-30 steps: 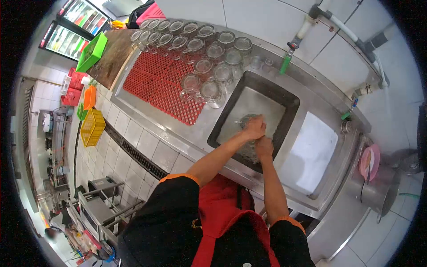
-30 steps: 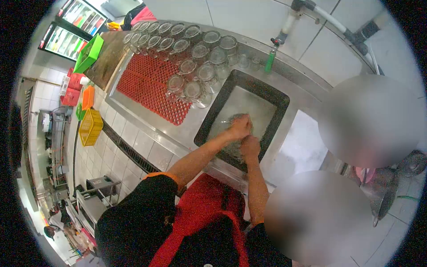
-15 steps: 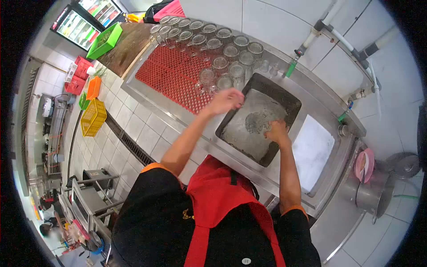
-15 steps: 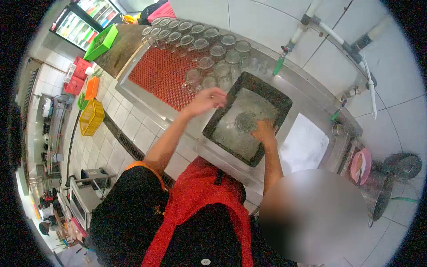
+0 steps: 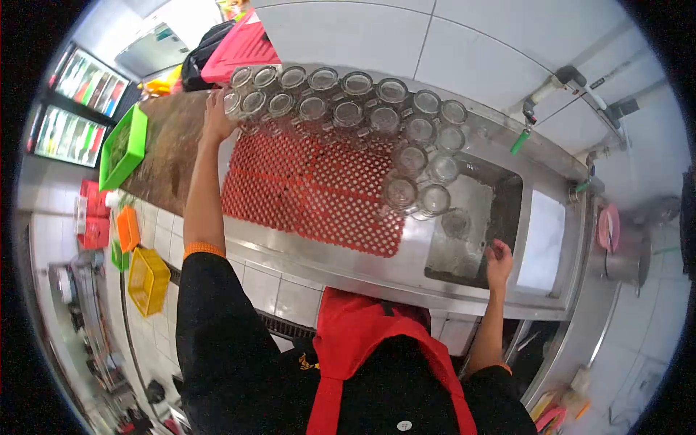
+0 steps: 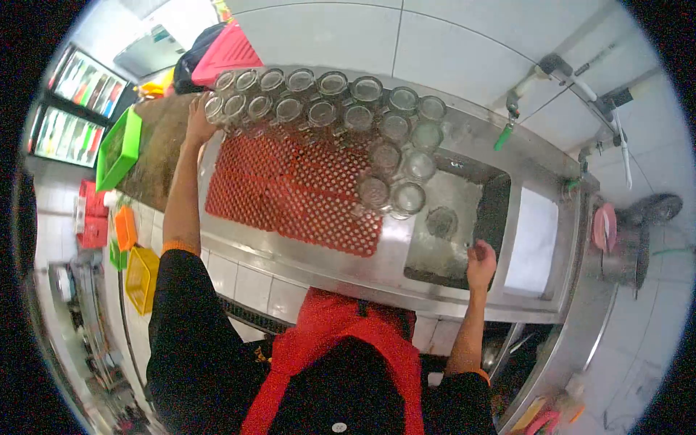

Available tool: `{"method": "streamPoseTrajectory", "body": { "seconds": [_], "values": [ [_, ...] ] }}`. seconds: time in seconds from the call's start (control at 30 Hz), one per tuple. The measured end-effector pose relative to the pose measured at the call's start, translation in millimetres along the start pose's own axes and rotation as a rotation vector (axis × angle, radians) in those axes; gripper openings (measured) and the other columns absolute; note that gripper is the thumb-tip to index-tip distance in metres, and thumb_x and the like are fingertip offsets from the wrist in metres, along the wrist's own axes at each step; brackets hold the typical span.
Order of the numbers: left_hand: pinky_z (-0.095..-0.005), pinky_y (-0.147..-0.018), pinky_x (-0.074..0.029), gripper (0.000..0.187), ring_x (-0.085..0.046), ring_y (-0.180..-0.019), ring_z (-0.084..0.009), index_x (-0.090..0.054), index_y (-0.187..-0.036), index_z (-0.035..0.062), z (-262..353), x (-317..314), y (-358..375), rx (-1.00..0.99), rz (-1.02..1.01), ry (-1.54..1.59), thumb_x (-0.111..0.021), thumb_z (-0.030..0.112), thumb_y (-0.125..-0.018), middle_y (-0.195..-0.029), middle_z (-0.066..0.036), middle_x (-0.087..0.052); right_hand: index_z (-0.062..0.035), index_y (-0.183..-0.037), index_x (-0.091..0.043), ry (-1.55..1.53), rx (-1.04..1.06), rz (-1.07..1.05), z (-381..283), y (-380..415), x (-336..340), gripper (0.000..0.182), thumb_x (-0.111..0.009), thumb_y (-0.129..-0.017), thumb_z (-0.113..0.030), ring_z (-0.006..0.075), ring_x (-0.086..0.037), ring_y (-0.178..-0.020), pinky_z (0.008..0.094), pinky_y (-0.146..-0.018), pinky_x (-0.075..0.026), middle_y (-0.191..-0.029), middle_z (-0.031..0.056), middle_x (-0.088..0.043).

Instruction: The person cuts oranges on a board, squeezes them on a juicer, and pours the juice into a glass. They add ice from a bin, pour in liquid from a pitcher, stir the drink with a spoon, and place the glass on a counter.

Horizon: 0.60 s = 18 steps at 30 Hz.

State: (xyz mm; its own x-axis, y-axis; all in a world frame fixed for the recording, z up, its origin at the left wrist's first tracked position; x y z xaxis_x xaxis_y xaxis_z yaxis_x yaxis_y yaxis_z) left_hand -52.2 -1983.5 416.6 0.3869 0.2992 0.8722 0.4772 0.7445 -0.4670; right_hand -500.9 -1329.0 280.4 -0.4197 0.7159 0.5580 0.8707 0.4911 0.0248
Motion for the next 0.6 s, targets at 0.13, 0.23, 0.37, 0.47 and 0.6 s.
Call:
{"method": "streamPoseTrajectory", "body": {
  "seconds": [0.13,0.23,0.37,0.47,0.6],
  "values": [
    [-0.0441,-0.106,-0.037,0.101,-0.038,-0.13,-0.0392,-0.038,-0.137,0.013,-43,-21,-28,-0.072,-0.384,0.127,-0.087,0.016,-0.049,-0.139,-0.021,-0.038,-0.0018,-0.109,-0.061,-0.098,-0.186,0.025,-19,46,3,0.023,-0.065,-0.086,-0.006,0.0123,-0.06,-0.083,0.0244,-0.069,-0.049,-0.099,0.0049,-0.064],
    [-0.0442,-0.107,-0.035,0.102,-0.038,-0.13,-0.0367,-0.034,-0.139,0.0142,-71,-37,-37,-0.12,-0.41,0.216,-0.085,0.014,-0.05,-0.138,-0.021,-0.04,-0.0027,-0.111,-0.059,-0.183,-0.146,0.038,-19,64,-9,0.025,-0.065,-0.088,-0.008,0.0104,-0.059,-0.078,0.0233,-0.062,-0.047,-0.092,0.0034,-0.063],
    [-0.044,-0.106,-0.036,0.101,-0.041,-0.128,-0.0348,-0.033,-0.138,0.0153,-95,-53,-46,-0.134,-0.518,0.342,-0.083,0.014,-0.051,-0.135,-0.021,-0.045,-0.0043,-0.115,-0.057,-0.208,-0.215,-0.012,-40,82,-22,0.029,-0.064,-0.091,-0.018,0.0086,-0.058,-0.078,0.0215,-0.063,-0.048,-0.089,-0.0004,-0.06],
    [-0.0446,-0.101,-0.04,0.096,-0.049,-0.12,-0.0359,-0.036,-0.136,0.0146,-91,-50,-46,-0.068,-0.534,0.391,-0.083,0.013,-0.052,-0.129,-0.022,-0.051,-0.0039,-0.115,-0.057,-0.24,-0.254,-0.019,-50,102,-28,0.028,-0.064,-0.091,-0.018,0.0095,-0.059,-0.079,0.0223,-0.064,-0.048,-0.091,0.0002,-0.06],
    [-0.0414,-0.078,-0.054,0.086,-0.063,-0.097,-0.0333,-0.041,-0.129,0.0126,-92,-18,-33,0.202,-0.527,0.53,-0.083,0.014,-0.054,-0.119,-0.019,-0.059,-0.0031,-0.115,-0.058,-0.181,-0.297,-0.012,-43,135,-14,0.03,-0.064,-0.091,-0.02,0.0115,-0.061,-0.082,0.0244,-0.066,-0.049,-0.096,0.0015,-0.06]
  ]
}}
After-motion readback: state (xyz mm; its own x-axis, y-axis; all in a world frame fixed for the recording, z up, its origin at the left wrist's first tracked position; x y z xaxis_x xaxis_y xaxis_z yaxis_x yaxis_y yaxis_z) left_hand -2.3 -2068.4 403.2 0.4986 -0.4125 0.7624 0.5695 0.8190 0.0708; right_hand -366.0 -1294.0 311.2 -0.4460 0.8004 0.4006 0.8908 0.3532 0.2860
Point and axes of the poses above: each hand's wrist, its own y-axis away from the middle knuckle, its own x-axis out of the back of the hand, z = x × y, the point moved 1 cm from there along -y, towards the middle knuckle
